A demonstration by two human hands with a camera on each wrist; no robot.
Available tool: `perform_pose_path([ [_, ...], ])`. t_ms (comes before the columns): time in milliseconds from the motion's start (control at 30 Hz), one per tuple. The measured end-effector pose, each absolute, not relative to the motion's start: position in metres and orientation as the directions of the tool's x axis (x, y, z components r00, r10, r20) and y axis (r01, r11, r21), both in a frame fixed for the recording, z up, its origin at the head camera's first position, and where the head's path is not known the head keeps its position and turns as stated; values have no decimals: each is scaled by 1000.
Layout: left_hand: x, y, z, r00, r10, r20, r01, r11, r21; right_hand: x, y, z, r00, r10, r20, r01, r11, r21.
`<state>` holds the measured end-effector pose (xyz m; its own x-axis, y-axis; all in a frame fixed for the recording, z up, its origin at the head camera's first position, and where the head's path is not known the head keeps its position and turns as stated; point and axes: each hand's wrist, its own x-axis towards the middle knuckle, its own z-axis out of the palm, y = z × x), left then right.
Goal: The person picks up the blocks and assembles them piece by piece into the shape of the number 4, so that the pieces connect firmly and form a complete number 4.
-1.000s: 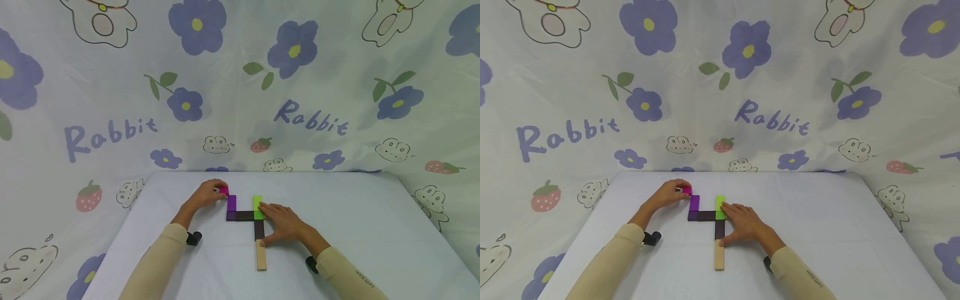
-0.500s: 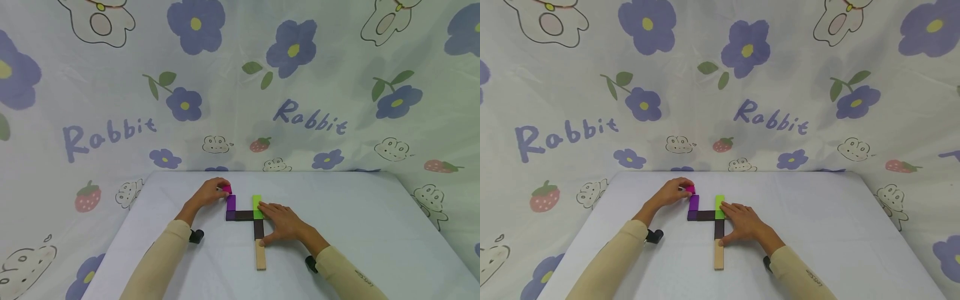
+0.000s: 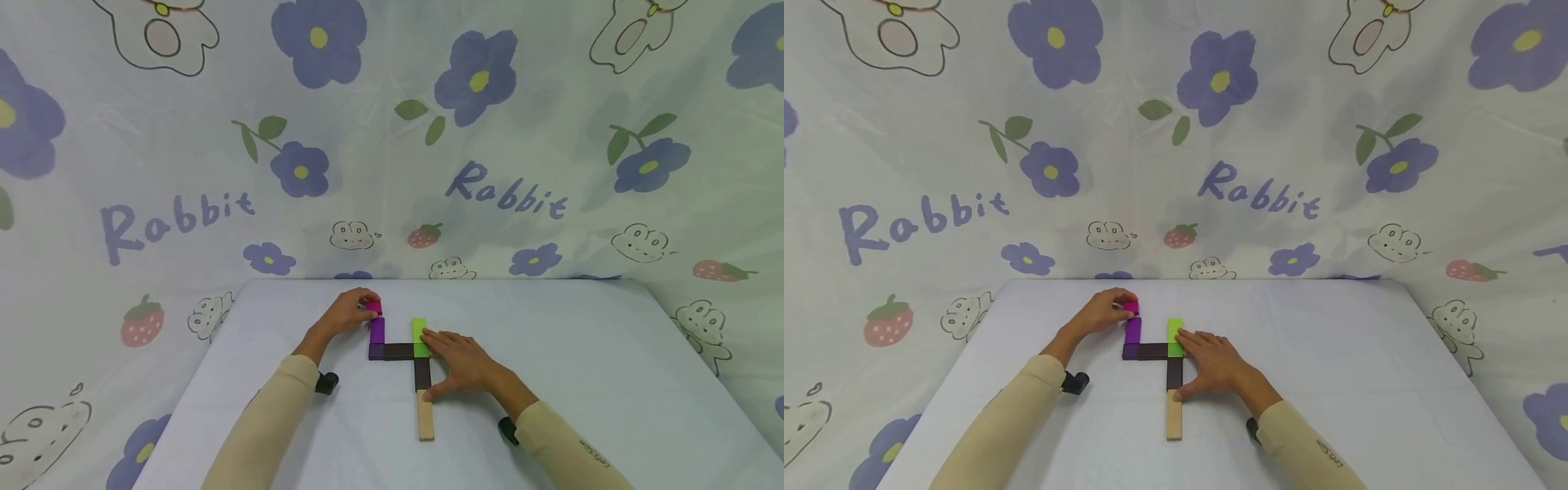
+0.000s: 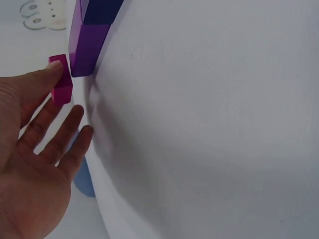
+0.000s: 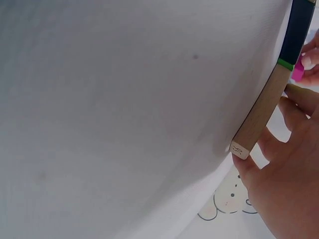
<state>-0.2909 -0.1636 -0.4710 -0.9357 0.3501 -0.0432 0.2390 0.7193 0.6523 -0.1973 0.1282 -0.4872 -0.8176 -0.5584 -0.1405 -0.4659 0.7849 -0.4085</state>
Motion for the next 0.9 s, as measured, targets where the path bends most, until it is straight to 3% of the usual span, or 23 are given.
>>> perform_pose_path([
  [900, -292, -159, -475, -924, 382, -34, 284, 740, 609, -199, 128, -488, -818, -550, -169, -453, 796, -401],
])
